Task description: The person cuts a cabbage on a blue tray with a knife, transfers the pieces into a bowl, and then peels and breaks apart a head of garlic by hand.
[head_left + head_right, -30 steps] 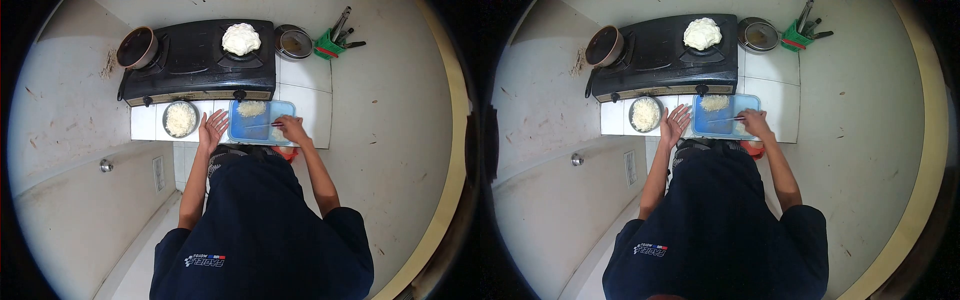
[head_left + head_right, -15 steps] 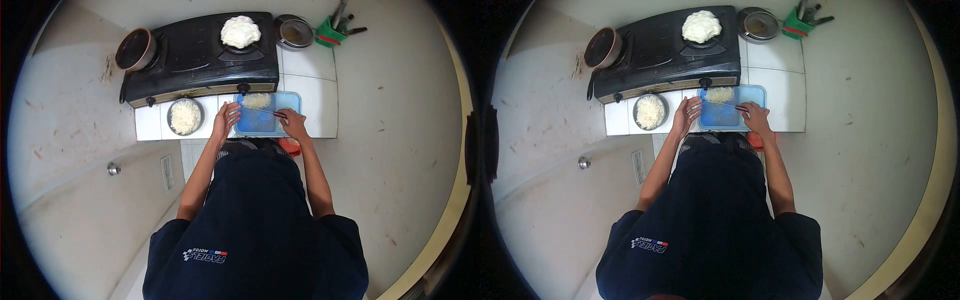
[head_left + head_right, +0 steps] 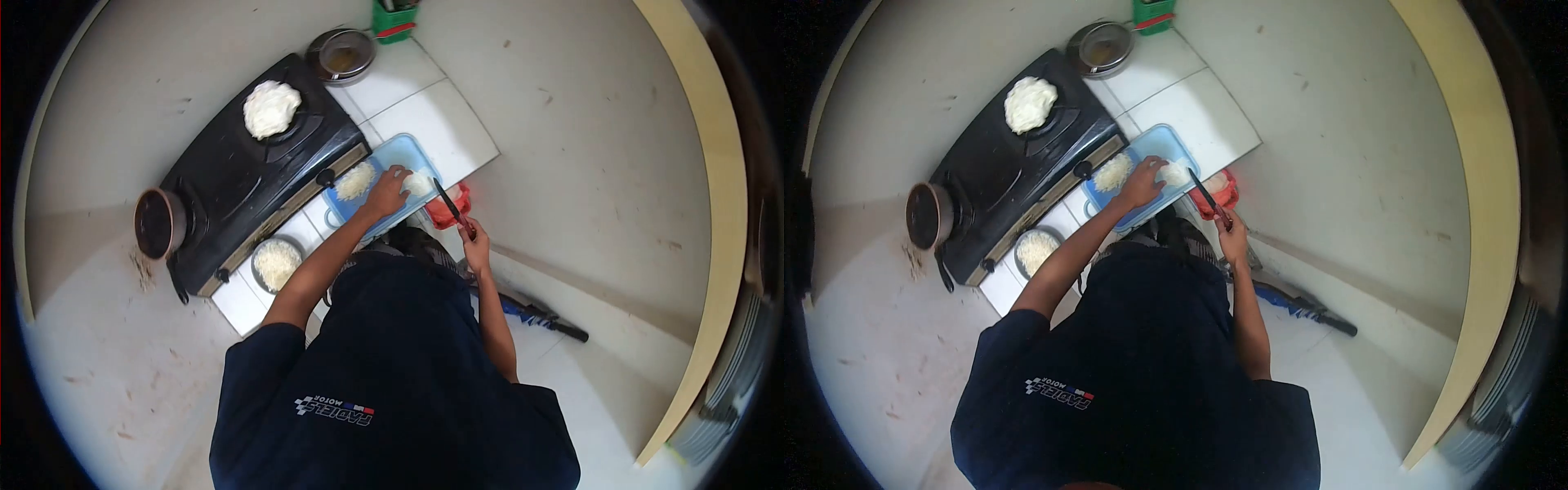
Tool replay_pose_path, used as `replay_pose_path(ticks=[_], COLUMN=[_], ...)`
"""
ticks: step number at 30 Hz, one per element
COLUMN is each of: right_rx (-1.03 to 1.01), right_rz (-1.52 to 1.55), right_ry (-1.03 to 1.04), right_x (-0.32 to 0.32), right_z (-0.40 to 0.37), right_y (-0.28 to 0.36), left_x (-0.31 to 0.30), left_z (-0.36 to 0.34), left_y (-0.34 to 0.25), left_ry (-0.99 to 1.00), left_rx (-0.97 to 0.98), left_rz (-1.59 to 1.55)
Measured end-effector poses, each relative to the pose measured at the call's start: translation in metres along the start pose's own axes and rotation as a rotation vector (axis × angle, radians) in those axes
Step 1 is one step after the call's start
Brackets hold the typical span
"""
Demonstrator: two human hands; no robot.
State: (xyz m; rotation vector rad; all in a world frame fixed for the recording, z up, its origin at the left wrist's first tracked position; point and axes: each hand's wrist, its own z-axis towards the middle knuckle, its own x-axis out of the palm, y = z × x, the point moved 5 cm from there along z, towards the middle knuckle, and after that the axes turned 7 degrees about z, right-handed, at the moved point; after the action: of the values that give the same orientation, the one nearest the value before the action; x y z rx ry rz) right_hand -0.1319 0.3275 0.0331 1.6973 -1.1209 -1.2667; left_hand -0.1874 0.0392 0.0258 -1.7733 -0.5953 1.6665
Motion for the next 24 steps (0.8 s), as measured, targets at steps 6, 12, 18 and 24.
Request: replay_pose_path(ticks=[6,12,18,24], right_rx=[0.106,0.17,0.133,0.116], right_rz=[0.068,0.058,0.122,0.057], right_ry=[-0.141,-0.167,-0.164,-0.076], right_x=[-0.003,0.008,0.021,0.038], right_z=[-0.053,-0.073,-0.061,-0.019], right_y=[-0.004,-0.015,-0.002,0.002], left_x=[0.027,0.019,0.004,-0.022], left_z=[0.027,0.015,-0.01,-0.053], left_y=[0.008,0.014,0.031,0.032], left_ry=[0.092,0.078,0.162,0.04], left_rx=[-0.015,0.036,-0.323,-0.5], left_rz=[0.277,0.09,-0.595,-1.128])
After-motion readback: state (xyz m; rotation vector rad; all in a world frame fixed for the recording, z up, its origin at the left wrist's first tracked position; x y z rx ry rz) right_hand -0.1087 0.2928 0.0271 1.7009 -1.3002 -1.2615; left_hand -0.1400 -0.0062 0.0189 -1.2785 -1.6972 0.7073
